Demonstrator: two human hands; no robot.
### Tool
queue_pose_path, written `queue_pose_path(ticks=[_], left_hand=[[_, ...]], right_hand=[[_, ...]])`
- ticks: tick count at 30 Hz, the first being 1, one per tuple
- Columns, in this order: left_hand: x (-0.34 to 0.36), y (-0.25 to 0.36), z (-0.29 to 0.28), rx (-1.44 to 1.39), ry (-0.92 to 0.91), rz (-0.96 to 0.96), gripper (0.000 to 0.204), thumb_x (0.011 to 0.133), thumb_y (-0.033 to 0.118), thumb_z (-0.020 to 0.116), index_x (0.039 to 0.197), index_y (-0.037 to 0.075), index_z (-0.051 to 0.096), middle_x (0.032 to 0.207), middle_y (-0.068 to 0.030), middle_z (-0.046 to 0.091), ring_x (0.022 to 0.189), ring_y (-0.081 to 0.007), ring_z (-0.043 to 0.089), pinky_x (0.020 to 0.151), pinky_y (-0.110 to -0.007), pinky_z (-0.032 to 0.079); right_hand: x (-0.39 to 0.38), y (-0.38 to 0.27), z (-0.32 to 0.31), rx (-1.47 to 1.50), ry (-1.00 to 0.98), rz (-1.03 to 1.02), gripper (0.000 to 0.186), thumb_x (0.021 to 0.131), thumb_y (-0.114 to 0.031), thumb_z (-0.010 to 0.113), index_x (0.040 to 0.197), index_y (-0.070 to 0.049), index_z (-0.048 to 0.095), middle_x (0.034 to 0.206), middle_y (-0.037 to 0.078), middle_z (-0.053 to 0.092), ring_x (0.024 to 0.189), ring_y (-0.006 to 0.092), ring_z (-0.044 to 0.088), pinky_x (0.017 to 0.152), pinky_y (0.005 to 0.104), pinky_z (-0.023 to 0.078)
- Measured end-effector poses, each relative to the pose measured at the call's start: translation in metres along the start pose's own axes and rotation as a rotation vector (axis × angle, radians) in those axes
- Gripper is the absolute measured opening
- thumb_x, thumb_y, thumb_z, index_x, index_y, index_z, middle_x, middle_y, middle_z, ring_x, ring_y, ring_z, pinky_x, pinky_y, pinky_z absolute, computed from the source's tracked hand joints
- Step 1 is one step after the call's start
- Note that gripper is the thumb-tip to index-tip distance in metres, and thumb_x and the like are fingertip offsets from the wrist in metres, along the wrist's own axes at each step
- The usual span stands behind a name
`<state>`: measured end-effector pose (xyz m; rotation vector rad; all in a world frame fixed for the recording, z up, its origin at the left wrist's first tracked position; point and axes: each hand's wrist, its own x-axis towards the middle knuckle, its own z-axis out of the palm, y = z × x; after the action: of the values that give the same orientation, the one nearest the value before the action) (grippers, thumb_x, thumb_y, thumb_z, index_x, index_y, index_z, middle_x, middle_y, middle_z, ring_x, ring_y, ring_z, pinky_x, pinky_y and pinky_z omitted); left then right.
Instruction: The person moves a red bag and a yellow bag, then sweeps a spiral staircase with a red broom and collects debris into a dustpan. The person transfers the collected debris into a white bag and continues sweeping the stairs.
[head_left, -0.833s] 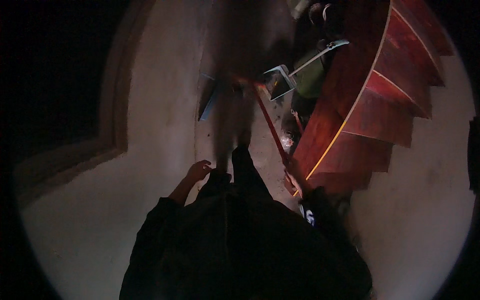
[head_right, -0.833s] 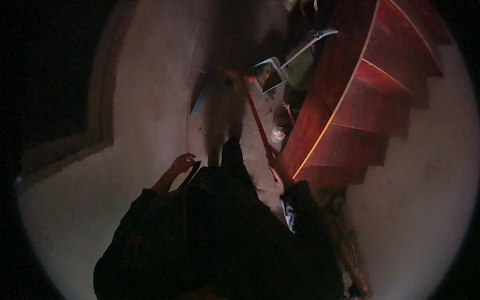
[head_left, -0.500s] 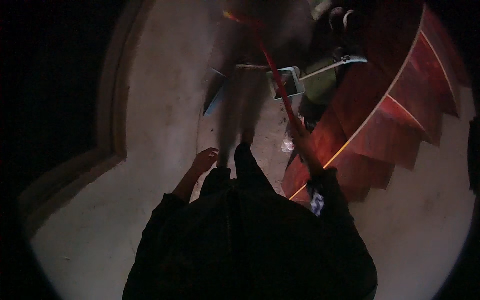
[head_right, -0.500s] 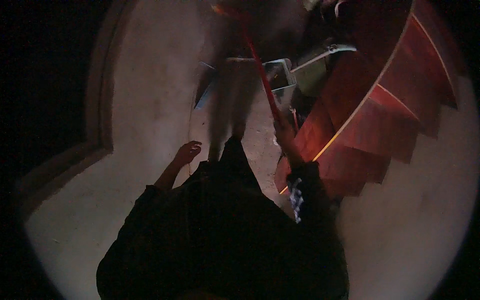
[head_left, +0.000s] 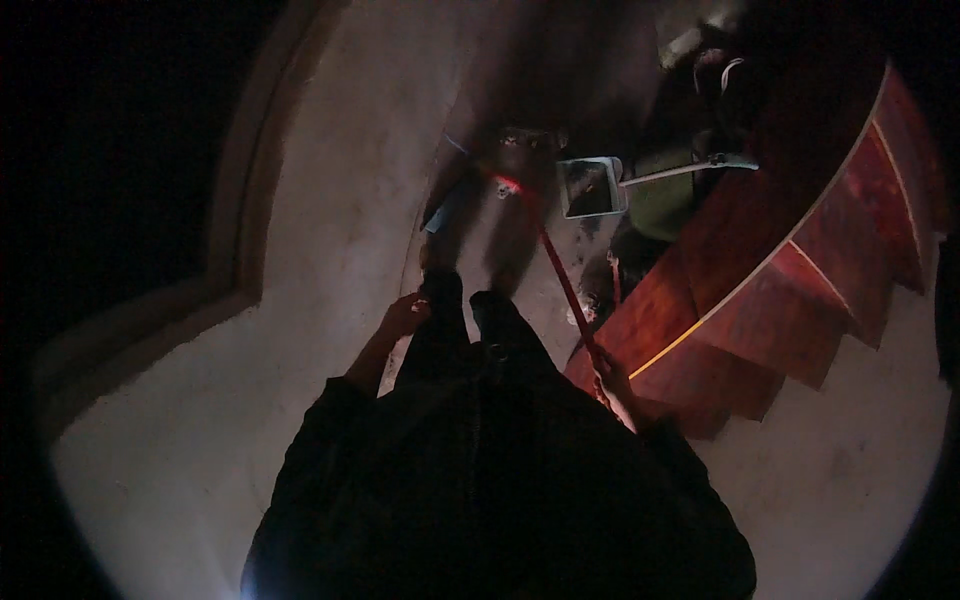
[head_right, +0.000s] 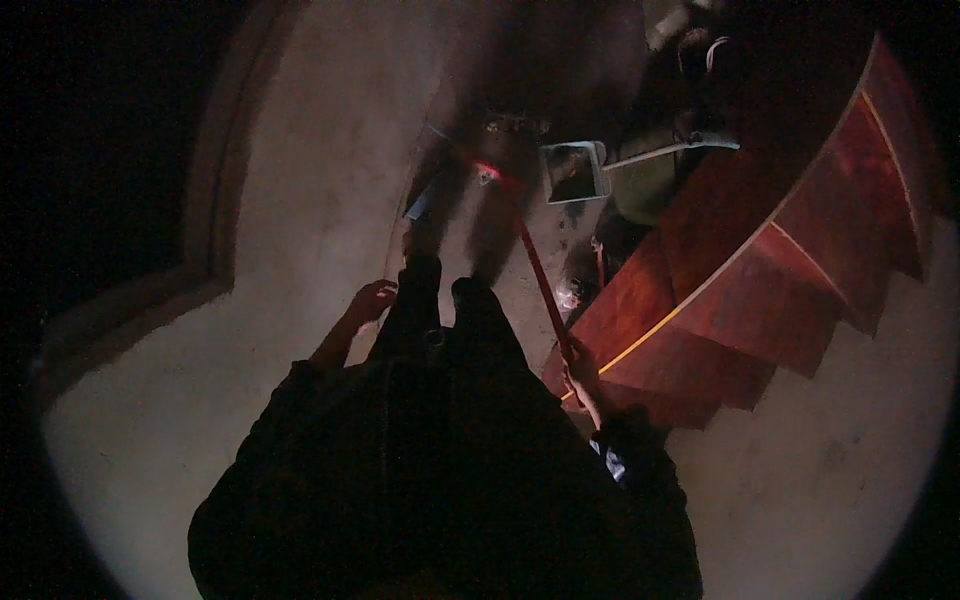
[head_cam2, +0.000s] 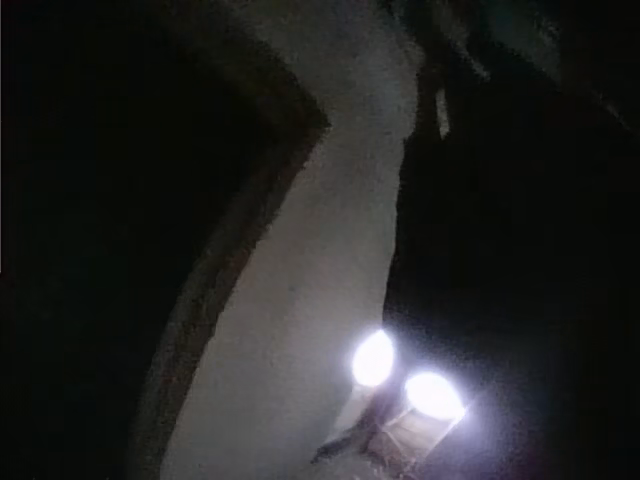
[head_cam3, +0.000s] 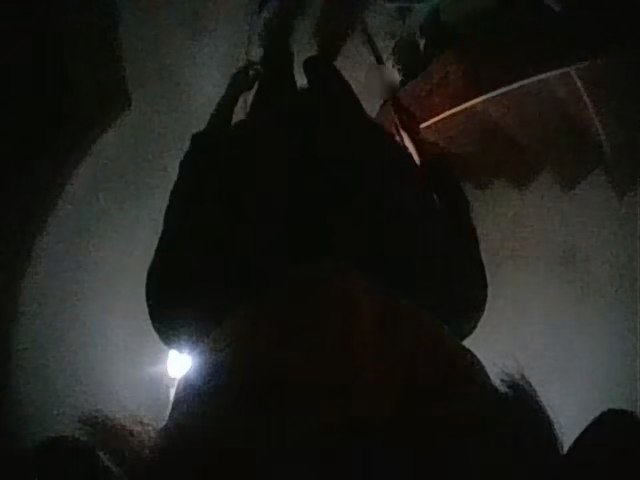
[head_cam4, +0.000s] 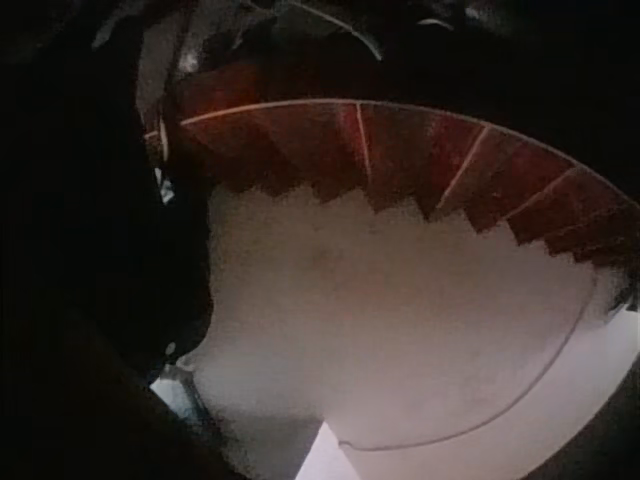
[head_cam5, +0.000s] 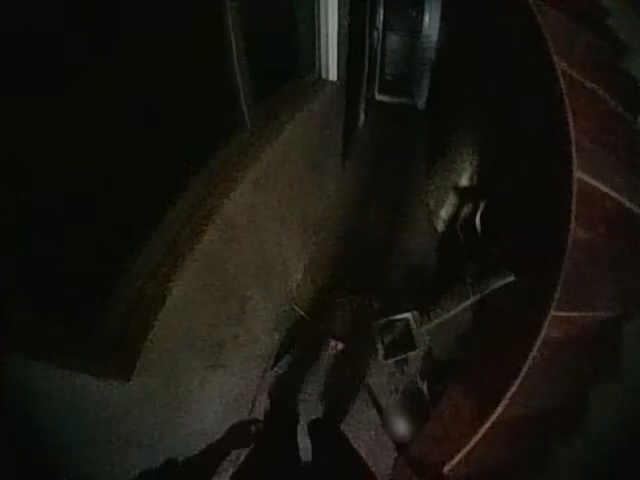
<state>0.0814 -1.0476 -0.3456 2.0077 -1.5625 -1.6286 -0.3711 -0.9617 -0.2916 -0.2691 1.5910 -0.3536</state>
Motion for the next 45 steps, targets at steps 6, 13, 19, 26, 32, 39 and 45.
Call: queue_pose_path(ticks=[6,13,19,26,32,39,45], left_hand=[[0.015,0.012,-0.002,0.023,0.004,0.001,0.034,0.079,0.028,0.058,0.106,0.007,0.058,0.094,-0.0145,0.064,0.087,-0.0286,0.061,0.075,-0.037,0.048],[0.012,-0.049,0.014,0.135,0.035,0.149,0.034,0.080,0.030,0.058,0.105,0.006,0.058,0.097,-0.0158,0.062,0.088,-0.0294,0.061,0.076,-0.038,0.048],[0.009,-0.022,0.004,0.162,-0.114,0.187,0.023,0.084,0.016,0.056,0.104,0.007,0.058,0.103,-0.0121,0.060,0.092,-0.0252,0.059,0.079,-0.033,0.048],[-0.013,-0.042,-0.032,0.134,-0.054,0.560,0.029,0.082,0.023,0.057,0.103,0.003,0.057,0.095,-0.0131,0.063,0.088,-0.0283,0.062,0.079,-0.037,0.048],[-0.019,-0.061,-0.038,0.055,-0.161,0.074,0.030,0.080,0.024,0.060,0.106,0.007,0.059,0.098,-0.0139,0.063,0.086,-0.0280,0.062,0.077,-0.037,0.049],[-0.013,-0.056,-0.034,0.224,-0.268,0.270,0.032,0.080,0.023,0.061,0.107,0.006,0.058,0.099,-0.0134,0.063,0.088,-0.0257,0.062,0.074,-0.036,0.049],[0.007,-0.016,-0.045,0.253,-0.312,0.201,0.032,0.082,0.025,0.058,0.108,0.006,0.058,0.097,-0.0135,0.063,0.088,-0.0261,0.061,0.076,-0.036,0.048]], right_hand=[[0.190,-0.033,-0.013,-0.299,-0.016,-0.531,0.021,0.090,-0.021,0.046,0.106,-0.011,0.055,0.064,0.001,0.051,0.051,0.0152,0.051,0.043,0.0308,0.038],[0.081,-0.108,0.045,-0.295,0.051,-0.370,0.028,0.091,-0.025,0.050,0.115,-0.012,0.053,0.065,-0.001,0.050,0.041,0.0086,0.041,0.035,0.0243,0.031],[0.059,-0.052,0.015,-0.634,0.116,-0.567,0.035,0.088,-0.019,0.051,0.124,-0.016,0.049,0.062,0.005,0.052,0.040,0.0165,0.045,0.037,0.0301,0.036],[0.097,-0.069,0.139,-1.152,0.121,-0.569,0.040,0.086,-0.015,0.046,0.125,-0.008,0.045,0.081,0.019,0.060,0.070,0.0323,0.059,0.059,0.0450,0.046],[0.040,0.103,0.053,-1.293,0.395,-0.648,0.024,0.087,-0.022,0.048,0.100,-0.005,0.060,0.068,0.015,0.059,0.059,0.0296,0.057,0.053,0.0401,0.045],[-0.096,0.117,0.038,-0.998,0.386,-0.485,0.030,0.088,-0.019,0.049,0.114,-0.005,0.055,0.096,0.018,0.062,0.080,0.0324,0.061,0.068,0.0384,0.049],[-0.068,0.100,0.021,-0.805,0.570,-0.427,0.033,0.090,-0.019,0.048,0.120,-0.007,0.053,0.092,0.022,0.061,0.082,0.0325,0.061,0.067,0.0392,0.049]])
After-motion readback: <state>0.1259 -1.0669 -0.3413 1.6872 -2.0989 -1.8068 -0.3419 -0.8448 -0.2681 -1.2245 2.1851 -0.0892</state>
